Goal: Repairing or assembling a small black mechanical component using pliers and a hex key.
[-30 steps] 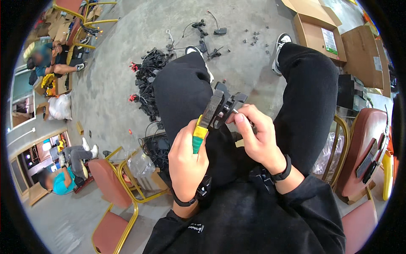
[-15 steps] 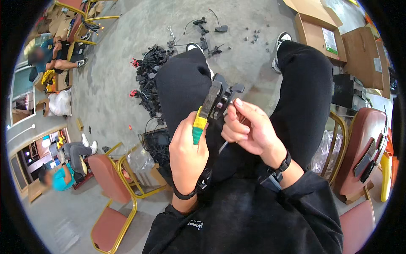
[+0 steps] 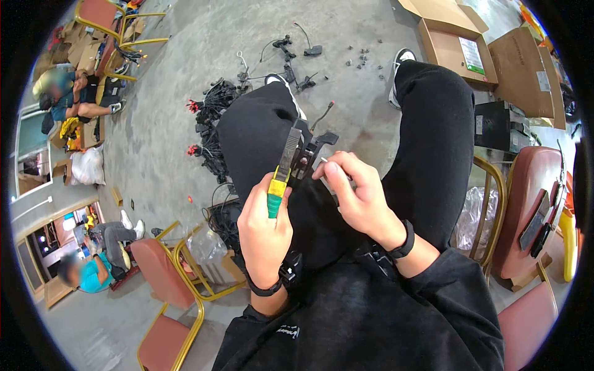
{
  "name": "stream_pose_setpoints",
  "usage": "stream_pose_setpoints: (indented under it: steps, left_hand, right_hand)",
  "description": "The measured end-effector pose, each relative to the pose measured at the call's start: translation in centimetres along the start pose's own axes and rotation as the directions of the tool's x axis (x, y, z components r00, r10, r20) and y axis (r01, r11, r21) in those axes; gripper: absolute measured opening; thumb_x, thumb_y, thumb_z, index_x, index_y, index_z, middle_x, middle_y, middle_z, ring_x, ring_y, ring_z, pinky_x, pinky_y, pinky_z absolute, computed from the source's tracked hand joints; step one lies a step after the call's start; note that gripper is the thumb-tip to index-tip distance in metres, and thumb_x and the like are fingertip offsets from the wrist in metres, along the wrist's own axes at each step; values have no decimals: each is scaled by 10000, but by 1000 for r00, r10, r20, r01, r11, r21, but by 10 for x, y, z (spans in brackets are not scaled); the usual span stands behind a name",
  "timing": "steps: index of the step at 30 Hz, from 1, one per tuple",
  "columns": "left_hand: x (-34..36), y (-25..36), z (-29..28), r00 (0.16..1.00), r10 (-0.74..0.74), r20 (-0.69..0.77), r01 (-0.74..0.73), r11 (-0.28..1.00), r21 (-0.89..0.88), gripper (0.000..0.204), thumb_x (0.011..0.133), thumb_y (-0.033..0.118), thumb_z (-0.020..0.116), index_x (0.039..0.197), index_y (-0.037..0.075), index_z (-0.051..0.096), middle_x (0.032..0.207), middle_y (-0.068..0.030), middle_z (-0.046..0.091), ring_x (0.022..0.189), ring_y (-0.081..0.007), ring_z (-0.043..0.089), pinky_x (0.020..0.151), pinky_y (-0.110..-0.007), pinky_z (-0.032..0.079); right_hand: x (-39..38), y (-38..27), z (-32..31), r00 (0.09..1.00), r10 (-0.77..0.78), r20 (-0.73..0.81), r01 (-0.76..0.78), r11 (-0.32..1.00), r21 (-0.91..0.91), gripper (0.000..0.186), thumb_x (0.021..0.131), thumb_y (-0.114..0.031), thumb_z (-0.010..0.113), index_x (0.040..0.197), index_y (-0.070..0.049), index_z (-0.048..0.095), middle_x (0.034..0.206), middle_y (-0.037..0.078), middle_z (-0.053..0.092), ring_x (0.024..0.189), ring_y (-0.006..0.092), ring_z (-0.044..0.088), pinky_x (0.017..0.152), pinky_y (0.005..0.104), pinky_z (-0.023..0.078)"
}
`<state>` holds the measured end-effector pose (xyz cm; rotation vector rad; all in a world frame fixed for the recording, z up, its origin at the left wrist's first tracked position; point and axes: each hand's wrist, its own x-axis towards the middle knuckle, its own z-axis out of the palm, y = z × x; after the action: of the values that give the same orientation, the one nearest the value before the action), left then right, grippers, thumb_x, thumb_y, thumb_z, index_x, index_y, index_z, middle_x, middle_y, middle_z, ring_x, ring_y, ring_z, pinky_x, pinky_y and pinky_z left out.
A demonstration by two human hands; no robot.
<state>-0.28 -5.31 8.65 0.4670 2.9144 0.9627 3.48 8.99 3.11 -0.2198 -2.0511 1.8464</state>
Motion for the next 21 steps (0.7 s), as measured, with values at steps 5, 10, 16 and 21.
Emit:
stream_pose_setpoints:
  steps: [5, 10, 16, 21]
  left_hand:
    - [0, -1, 0, 1000, 8, 30, -8, 1000, 5, 265, 818, 78, 664, 1043, -42, 596, 888, -204, 641, 820, -344, 638, 739, -355, 483]
    - [-1, -2, 1, 999, 47, 4, -47, 999, 7, 261, 820, 78, 659, 1048, -34, 596, 889, -205, 639, 819, -347, 636, 734, -354, 482]
    - [-1, -2, 0, 999, 39, 22, -39, 999, 10, 264, 824, 88, 657, 1050, -32, 593, 897, -204, 637, 819, -356, 632, 732, -358, 482]
    - [0, -2, 0, 998, 64, 12, -64, 997, 32, 266, 824, 89, 657, 1054, -29, 591, 898, -205, 635, 818, -358, 630, 731, -359, 483]
  right_hand:
    - [-3, 0, 0, 891, 351, 287, -453, 690, 564, 307, 990, -241, 429, 852, -15, 585, 626, -40, 432, 580, 50, 365, 522, 213, 313]
    - [1, 2, -6, 758, 318, 570, -624, 94, 776, 321, 1005, -292, 377, 866, -54, 542, 568, -50, 367, 451, 51, 306, 465, 216, 281]
    - [2, -4, -12, 653, 241, 718, -660, -285, 695, 345, 1015, -330, 324, 864, -70, 493, 516, -77, 312, 345, 35, 286, 388, 218, 284]
    - [1, -7, -5, 784, 431, 446, -615, 447, 650, 314, 1013, -266, 351, 855, -35, 495, 516, -28, 375, 371, 83, 361, 403, 240, 326]
